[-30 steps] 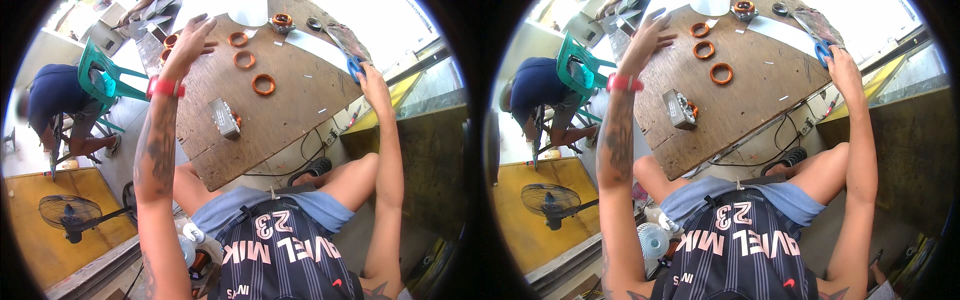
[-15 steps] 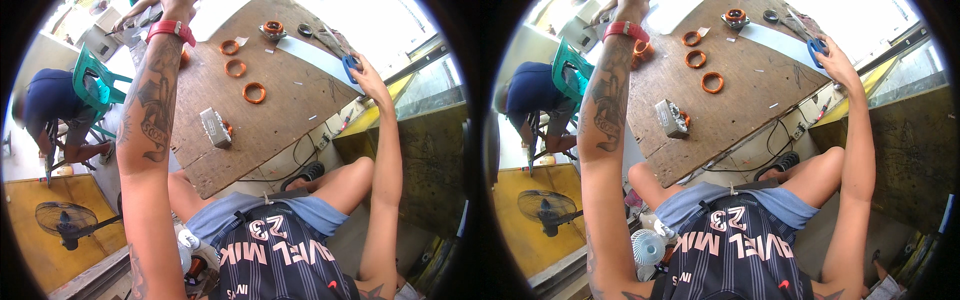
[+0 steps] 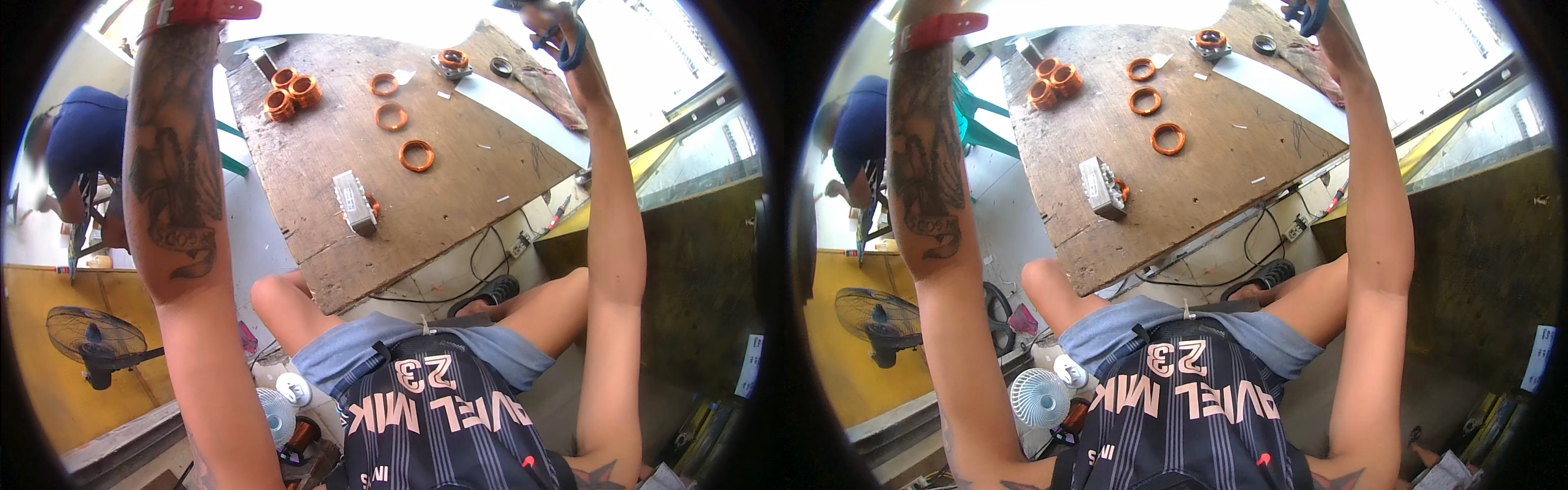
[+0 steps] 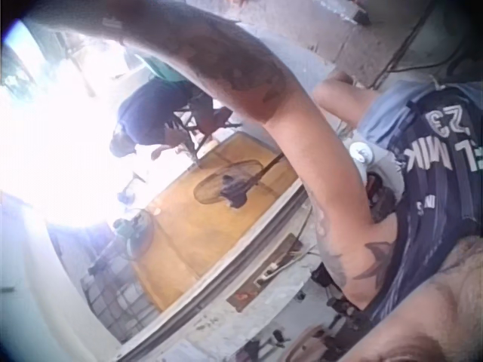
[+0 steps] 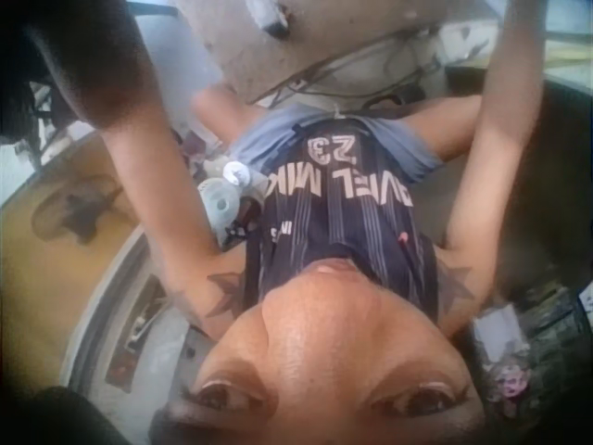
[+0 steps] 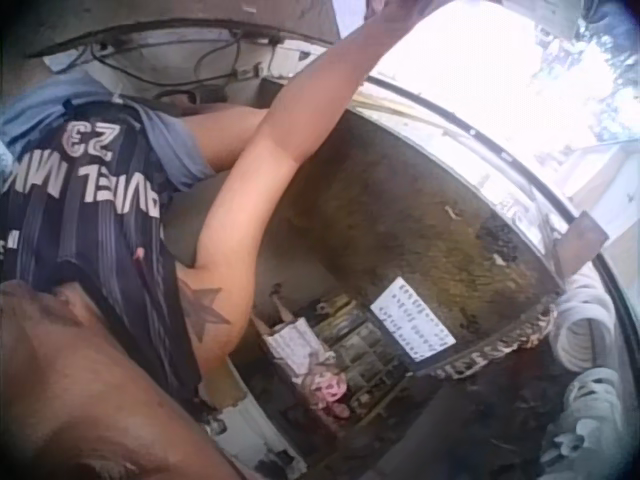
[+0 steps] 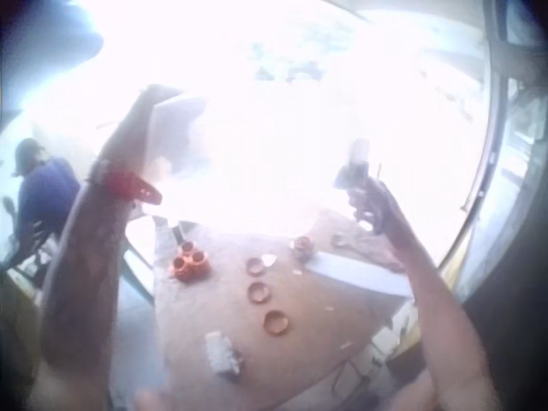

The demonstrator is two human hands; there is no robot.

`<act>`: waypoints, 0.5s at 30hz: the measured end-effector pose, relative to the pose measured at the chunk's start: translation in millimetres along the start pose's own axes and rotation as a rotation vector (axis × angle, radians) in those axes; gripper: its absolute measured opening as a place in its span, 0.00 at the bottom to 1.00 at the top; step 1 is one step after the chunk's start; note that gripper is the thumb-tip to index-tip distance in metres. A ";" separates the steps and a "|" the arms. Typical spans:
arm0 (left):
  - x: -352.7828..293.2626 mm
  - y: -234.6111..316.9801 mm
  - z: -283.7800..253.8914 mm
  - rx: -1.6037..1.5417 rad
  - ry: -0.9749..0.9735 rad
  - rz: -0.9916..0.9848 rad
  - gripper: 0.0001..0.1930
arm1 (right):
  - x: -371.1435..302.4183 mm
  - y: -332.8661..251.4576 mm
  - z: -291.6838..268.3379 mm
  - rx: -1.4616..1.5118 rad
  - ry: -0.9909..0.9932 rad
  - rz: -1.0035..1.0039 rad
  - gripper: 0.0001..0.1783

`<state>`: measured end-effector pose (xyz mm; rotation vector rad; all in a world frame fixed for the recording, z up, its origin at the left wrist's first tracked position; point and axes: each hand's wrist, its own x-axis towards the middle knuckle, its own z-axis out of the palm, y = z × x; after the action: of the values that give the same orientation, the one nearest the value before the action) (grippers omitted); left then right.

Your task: The person cuts white insulating material into small strips using scissors, then places the strips into slots on a gray electrical component. They also handle copper rings, cutting and arranging them on the table.

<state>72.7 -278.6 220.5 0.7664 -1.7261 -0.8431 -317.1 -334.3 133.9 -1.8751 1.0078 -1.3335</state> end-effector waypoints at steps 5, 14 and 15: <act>-58.1 -13.7 2.5 0.126 -0.086 -0.088 0.30 | 24.1 5.9 35.5 0.230 0.145 0.003 0.28; -121.9 -22.3 -21.1 0.268 -0.050 -0.019 0.36 | 67.6 86.8 0.0 0.364 0.325 0.193 0.53; -112.3 -22.7 -26.4 0.273 -0.018 0.030 0.37 | 64.0 89.0 -0.6 0.537 0.142 0.060 0.57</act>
<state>131.0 -204.3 150.4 0.9129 -1.8869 -0.6021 -325.3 -435.1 91.4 -1.3540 0.6737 -1.5337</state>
